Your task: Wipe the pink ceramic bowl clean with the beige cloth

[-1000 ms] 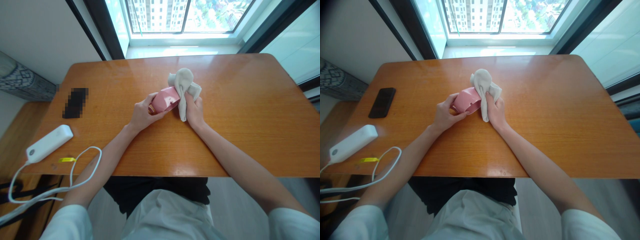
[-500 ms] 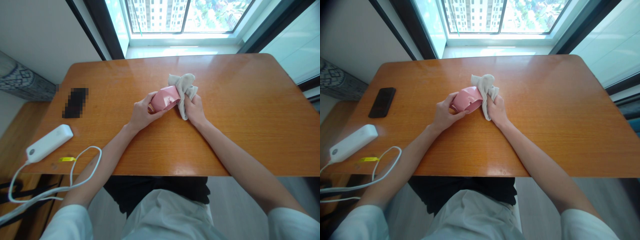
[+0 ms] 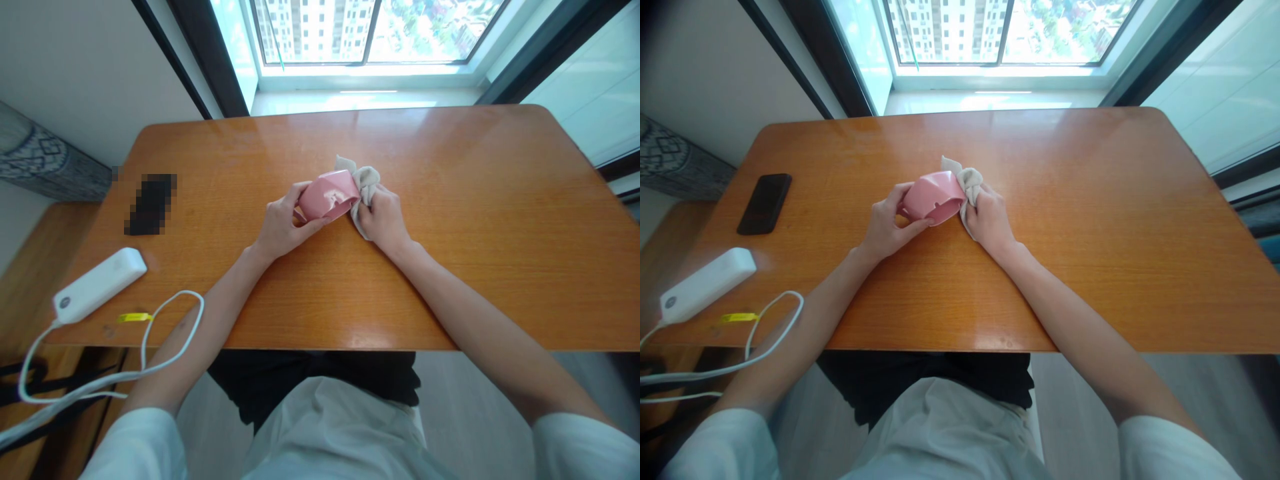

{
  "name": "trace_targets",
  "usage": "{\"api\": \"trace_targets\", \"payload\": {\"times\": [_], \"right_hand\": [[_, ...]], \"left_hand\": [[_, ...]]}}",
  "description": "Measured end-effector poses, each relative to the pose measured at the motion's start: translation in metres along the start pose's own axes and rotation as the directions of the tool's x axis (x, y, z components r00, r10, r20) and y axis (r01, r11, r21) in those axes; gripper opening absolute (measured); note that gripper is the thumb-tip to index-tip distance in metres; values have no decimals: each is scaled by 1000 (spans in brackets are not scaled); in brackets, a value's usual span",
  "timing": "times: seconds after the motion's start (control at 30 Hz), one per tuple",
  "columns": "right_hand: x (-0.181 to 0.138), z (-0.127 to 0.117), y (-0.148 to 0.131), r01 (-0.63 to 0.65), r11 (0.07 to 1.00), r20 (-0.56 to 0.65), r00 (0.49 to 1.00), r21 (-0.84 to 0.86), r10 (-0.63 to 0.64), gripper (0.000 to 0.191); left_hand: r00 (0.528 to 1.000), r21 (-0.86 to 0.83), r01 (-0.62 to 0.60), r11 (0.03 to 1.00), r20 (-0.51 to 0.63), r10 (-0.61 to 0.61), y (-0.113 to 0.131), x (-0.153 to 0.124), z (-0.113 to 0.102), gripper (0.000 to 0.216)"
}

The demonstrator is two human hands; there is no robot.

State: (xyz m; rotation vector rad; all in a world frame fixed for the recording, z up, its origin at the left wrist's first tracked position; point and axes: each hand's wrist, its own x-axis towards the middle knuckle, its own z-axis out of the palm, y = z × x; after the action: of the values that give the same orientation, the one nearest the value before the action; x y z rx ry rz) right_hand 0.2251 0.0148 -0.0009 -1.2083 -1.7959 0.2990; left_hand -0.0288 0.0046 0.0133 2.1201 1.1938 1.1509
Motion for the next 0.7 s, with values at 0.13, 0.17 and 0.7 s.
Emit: {"api": "trace_targets", "payload": {"times": [0.13,0.17,0.7], "right_hand": [[-1,0,1,38,997,9,999,-72,-38,24],[-1,-1,1,32,996,6,999,-79,-32,25],[-16,-12,-40,452,877,-105,876,-165,-471,51]], "left_hand": [[1000,2,-2,1000,-1,2,-1,0,0,75],[1000,-2,-2,1000,-2,2,-2,0,0,75],[999,-138,-34,990,14,36,-11,-1,7,62]]}}
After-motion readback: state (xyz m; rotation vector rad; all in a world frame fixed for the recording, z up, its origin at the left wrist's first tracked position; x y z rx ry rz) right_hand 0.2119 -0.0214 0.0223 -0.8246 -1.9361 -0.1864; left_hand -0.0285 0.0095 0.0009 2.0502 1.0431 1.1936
